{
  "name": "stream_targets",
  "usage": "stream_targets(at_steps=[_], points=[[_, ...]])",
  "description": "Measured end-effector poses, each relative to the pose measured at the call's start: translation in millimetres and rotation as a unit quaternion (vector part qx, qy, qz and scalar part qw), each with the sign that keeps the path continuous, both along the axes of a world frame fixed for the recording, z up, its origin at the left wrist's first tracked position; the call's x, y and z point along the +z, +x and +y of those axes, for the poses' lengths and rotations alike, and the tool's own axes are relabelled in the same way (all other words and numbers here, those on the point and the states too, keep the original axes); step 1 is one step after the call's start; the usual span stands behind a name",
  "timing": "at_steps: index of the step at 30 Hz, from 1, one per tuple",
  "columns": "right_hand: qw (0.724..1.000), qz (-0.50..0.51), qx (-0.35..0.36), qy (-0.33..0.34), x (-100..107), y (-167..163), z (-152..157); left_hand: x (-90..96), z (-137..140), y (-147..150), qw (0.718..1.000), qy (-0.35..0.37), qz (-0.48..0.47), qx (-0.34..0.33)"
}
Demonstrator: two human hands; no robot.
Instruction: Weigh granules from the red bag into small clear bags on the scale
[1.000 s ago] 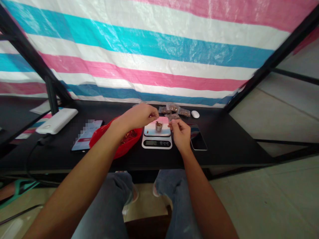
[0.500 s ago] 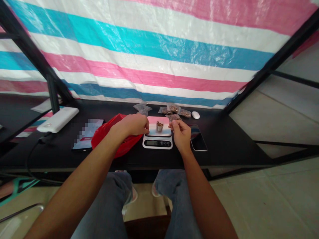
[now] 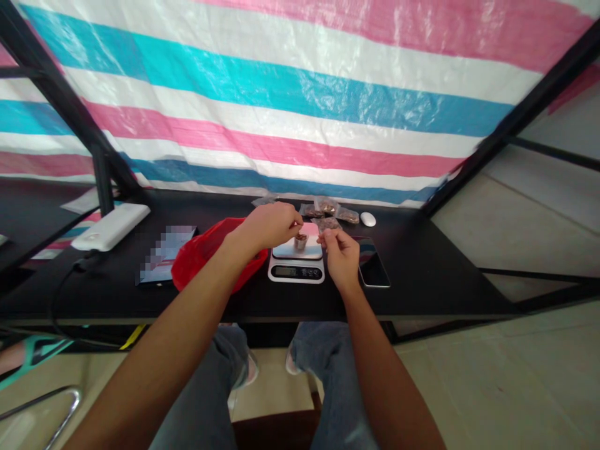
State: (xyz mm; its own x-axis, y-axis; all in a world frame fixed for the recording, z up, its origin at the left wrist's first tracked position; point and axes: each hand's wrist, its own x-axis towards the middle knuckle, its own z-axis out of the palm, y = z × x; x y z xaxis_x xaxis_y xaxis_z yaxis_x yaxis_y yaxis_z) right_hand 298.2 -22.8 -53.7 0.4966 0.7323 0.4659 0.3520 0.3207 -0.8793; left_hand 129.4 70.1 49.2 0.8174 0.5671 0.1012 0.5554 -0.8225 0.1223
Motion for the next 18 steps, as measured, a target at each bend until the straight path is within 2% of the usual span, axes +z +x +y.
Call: stream_targets(at_steps=[3, 7, 9, 12, 15, 18], points=[[1.0, -0.001, 0.0, 0.006, 1, 0, -1, 9.1, 1, -17, 0.999, -0.003, -0.034, 0.01], [1.0, -0.011, 0.0, 0.025, 4, -6, -4, 18.0, 23, -61, 0.995, 0.01, -0.043, 0.093], [0.999, -0.033, 0.009, 0.033, 8, -15, -8, 14.2, 39, -83, 0.989, -0.016, 0.012, 0.149], [0.991, -0.12, 0.055, 0.036, 15, -37, -15, 0.8, 55, -106, 0.961, -0.111, 0.115, 0.226], [0.954, -0.251, 0.162, 0.032, 18, -71, -19, -11.8, 55, -112, 0.931, -0.17, 0.195, 0.258], [0.889, -0.382, 0.252, -0.009, 14, -104, -18, -15.6, 49, -110, 0.932, -0.168, 0.211, 0.241]])
